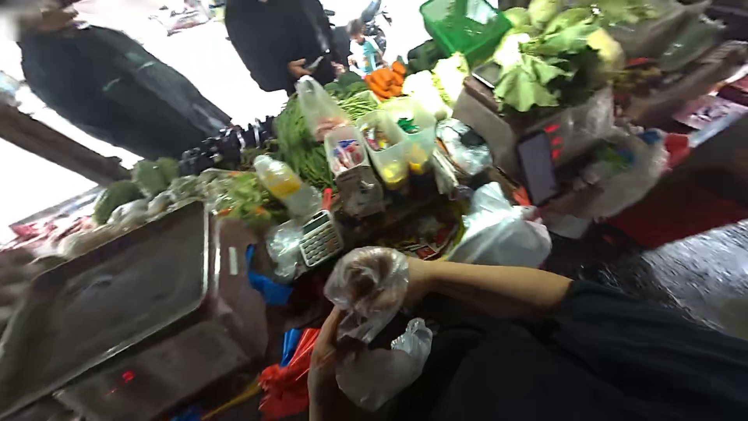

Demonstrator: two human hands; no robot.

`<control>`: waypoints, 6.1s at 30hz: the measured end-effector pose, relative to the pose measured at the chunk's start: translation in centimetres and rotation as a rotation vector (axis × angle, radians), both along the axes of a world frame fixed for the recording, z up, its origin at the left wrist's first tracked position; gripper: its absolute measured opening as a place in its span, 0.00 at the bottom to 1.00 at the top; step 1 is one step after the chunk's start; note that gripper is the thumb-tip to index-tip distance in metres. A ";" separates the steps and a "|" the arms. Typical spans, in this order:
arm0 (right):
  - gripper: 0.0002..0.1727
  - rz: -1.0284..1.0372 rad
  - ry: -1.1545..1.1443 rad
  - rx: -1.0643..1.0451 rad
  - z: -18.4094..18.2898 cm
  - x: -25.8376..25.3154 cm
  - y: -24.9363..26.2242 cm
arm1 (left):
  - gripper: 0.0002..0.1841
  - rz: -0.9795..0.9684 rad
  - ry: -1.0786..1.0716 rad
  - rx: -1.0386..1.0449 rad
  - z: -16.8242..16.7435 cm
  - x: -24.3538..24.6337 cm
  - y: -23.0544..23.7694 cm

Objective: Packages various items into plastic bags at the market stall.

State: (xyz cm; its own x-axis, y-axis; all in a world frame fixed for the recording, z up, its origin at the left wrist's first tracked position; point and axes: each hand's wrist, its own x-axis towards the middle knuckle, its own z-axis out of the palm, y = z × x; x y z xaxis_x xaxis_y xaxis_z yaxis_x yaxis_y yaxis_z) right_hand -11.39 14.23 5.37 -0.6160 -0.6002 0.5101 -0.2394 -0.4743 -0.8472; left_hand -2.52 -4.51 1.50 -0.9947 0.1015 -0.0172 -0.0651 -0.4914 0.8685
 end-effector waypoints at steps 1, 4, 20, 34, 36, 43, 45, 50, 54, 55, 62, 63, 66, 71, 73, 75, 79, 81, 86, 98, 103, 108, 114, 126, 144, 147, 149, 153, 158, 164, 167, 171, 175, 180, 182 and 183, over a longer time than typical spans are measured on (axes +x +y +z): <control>0.26 -0.043 0.051 0.052 -0.4 0.7 2.2 | 0.13 -0.124 0.013 0.043 -0.4 -1.1 0.3; 0.23 -0.219 0.165 0.313 -2.2 3.1 7.7 | 0.10 -0.233 -0.023 0.013 0.3 -3.9 3.5; 0.06 -0.512 0.866 0.680 5.7 1.9 22.3 | 0.16 -0.393 0.432 -0.486 4.5 -6.4 21.5; 0.18 -0.462 -0.318 0.288 -6.4 -4.8 20.2 | 0.08 0.569 0.163 -0.298 -0.4 -11.4 28.2; 0.10 -0.529 -0.096 0.415 -6.3 -5.3 20.9 | 0.09 0.588 0.231 -0.294 -1.9 -11.4 27.0; 0.09 -0.754 0.892 0.620 -4.5 -5.6 20.3 | 0.12 0.596 -0.076 -0.236 0.6 -13.4 25.6; 0.10 -0.877 1.015 0.641 -3.2 -5.8 20.2 | 0.09 0.558 0.058 -0.268 0.1 -13.6 25.4; 0.11 -0.715 0.195 0.505 -2.1 -8.2 20.7 | 0.09 -0.014 0.341 -0.429 -0.5 -13.6 20.1; 0.12 -0.790 0.543 0.672 -2.3 -8.3 19.7 | 0.08 -0.304 0.382 -0.674 1.5 -13.7 17.2; 0.12 -0.797 0.652 0.685 -2.3 -8.3 19.2 | 0.09 -0.353 0.397 -0.673 1.6 -13.7 16.7; 0.13 -0.506 0.461 0.699 2.1 -16.6 16.4 | 0.09 -0.425 0.426 -0.394 0.0 -13.0 11.8; 0.12 -0.577 0.509 0.760 3.1 -19.0 15.8 | 0.10 -0.411 0.417 -0.445 -0.2 -12.7 11.4; 0.15 -0.697 0.604 1.000 5.3 -26.5 12.8 | 0.11 -0.356 0.379 -0.681 -1.1 -12.2 10.6; 0.15 -0.645 0.620 1.492 6.2 -33.4 7.0 | 0.13 -0.165 0.210 -0.850 -2.2 -12.1 9.9; 0.10 -0.663 0.698 1.526 6.2 -33.8 6.2 | 0.12 -0.108 0.146 -0.853 -2.3 -12.3 9.7; 0.10 -0.663 0.784 1.515 6.8 -33.2 6.1 | 0.17 -0.082 0.105 -0.839 -2.3 -12.4 9.6; 0.11 -0.748 0.741 1.353 9.5 -28.1 8.2 | 0.26 0.054 0.069 -0.735 -2.0 -13.4 10.2; 0.10 -0.870 0.739 1.065 10.1 -23.9 10.5 | 0.28 0.109 0.064 -0.624 -1.0 -14.2 11.0; 0.05 -0.695 0.262 0.518 5.8 -15.1 14.9 | 0.33 0.081 0.206 -0.348 0.8 -15.6 13.8; 0.23 -0.270 -1.358 -0.086 -3.7 -9.8 15.8 | 0.24 0.039 0.117 -1.351 5.5 -14.7 17.7; 0.20 -0.286 -1.337 -0.062 -3.2 -9.9 16.3 | 0.28 0.119 0.106 -1.322 5.3 -14.4 17.9; 0.14 -0.395 -0.863 0.152 -2.0 -10.8 17.9 | 0.23 0.142 0.123 -1.099 2.9 -14.6 16.6; 0.09 -0.659 -0.112 0.609 1.4 -11.2 19.6 | 0.12 0.150 0.100 -0.454 -1.4 -15.0 18.0; 0.10 -0.770 -0.078 0.537 4.5 -12.1 20.5 | 0.13 0.116 -0.020 0.027 -2.3 -16.8 22.7; 0.15 -1.494 0.740 1.289 9.3 -19.9 34.3 | 0.21 -0.154 -0.060 0.160 -2.1 -16.8 23.2; 0.19 -1.622 0.777 1.064 9.9 -14.6 35.5 | 0.22 -0.143 -0.082 0.090 -1.9 -16.9 23.3; 0.16 -1.746 0.793 0.917 8.6 -11.0 36.6 | 0.23 -0.150 -0.072 0.053 -2.1 -17.0 23.0; 0.16 -1.626 0.639 1.028 0.9 -5.5 38.3 | 0.26 -0.172 -0.062 0.050 -2.4 -17.3 22.5; 0.15 -1.524 0.513 1.045 -10.1 -1.8 38.8 | 0.28 -0.191 -0.115 0.090 -2.3 -18.0 22.5; 0.15 -1.536 0.539 0.935 -13.1 -0.7 38.9 | 0.27 -0.219 -0.121 0.171 -2.3 -18.2 23.4; 0.15 -1.514 0.541 0.934 -13.5 -1.0 39.1 | 0.27 -0.236 -0.143 0.193 -2.2 -18.0 23.7; 0.16 -1.465 0.560 0.939 -12.7 -1.3 38.6 | 0.26 -0.255 -0.152 0.228 -2.7 -17.7 23.5; 0.17 -1.407 0.563 0.955 -11.9 -1.9 37.2 | 0.23 -0.266 -0.145 0.230 -3.1 -17.5 23.4; 0.19 -1.288 0.414 0.695 -8.9 -2.4 34.7 | 0.21 -0.292 -0.093 0.191 -3.3 -16.9 23.2; 0.28 -1.043 0.274 0.579 -6.5 -2.8 32.4 | 0.20 -0.303 -0.063 0.115 -3.4 -16.6 23.3; 0.37 -0.913 0.214 0.569 -5.3 -3.3 31.1 | 0.19 -0.298 -0.055 0.074 -3.3 -16.3 23.6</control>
